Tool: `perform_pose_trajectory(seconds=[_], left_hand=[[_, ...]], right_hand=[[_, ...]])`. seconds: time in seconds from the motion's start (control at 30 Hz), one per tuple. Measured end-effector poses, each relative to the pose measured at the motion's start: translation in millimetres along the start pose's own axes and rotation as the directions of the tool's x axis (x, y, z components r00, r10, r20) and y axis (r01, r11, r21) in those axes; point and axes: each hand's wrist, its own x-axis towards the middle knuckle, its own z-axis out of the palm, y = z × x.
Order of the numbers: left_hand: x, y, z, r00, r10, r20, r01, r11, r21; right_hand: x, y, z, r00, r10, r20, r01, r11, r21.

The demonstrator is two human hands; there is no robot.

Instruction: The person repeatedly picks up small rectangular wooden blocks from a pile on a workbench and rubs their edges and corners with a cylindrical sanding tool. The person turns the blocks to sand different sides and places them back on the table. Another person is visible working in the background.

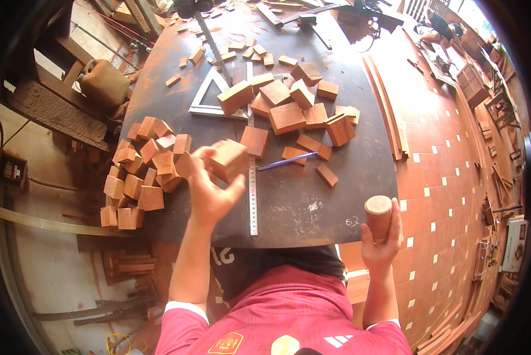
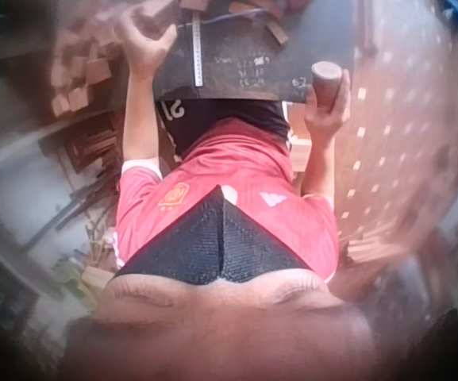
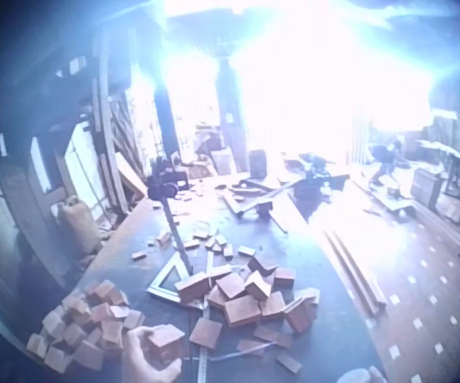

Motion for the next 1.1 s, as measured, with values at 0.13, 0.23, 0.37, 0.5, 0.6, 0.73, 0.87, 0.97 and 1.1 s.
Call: perform_pose_trajectory(seconds=[0.13,0.23,0.37,0.5,0.6,0.73,0.87,0.97,1.1], left_hand=[[-21,7,55,0.992,0.05,0.114,-0.048,0.999,-0.026],[-26,17,88,0.971,0.04,0.237,-0.088,0.977,0.195],[-33,11,92,0.903,0.08,0.422,-0.15,0.979,0.135],[-26,19,76,0.867,0.064,0.494,-0.151,0.979,0.138],[-22,16,73,0.841,0.133,0.524,-0.234,0.964,0.131],[-23,18,75,0.849,0.095,0.52,-0.17,0.981,0.097],[-23,13,74,0.826,0.116,0.551,-0.2,0.975,0.095],[-18,16,74,0.81,0.143,0.569,-0.232,0.969,0.086],[-19,13,76,0.814,0.123,0.567,-0.189,0.98,0.058]], right_hand=[[11,-14,11,0.999,-0.038,0.035,0.036,0.998,0.057],[22,-24,18,0.995,-0.013,0.099,0.004,0.996,0.091],[34,-37,29,0.977,0.01,0.211,-0.036,0.992,0.119],[38,-40,39,0.958,-0.031,0.284,-0.011,0.99,0.143],[45,-46,44,0.952,-0.043,0.304,-0.012,0.984,0.175],[50,-44,50,0.914,-0.073,0.399,-0.016,0.976,0.216],[33,-46,35,0.838,-0.227,0.496,0.1,0.958,0.269],[44,-41,41,0.861,-0.221,0.458,0.102,0.958,0.269],[51,-35,58,0.907,-0.139,0.398,0.048,0.972,0.23]])
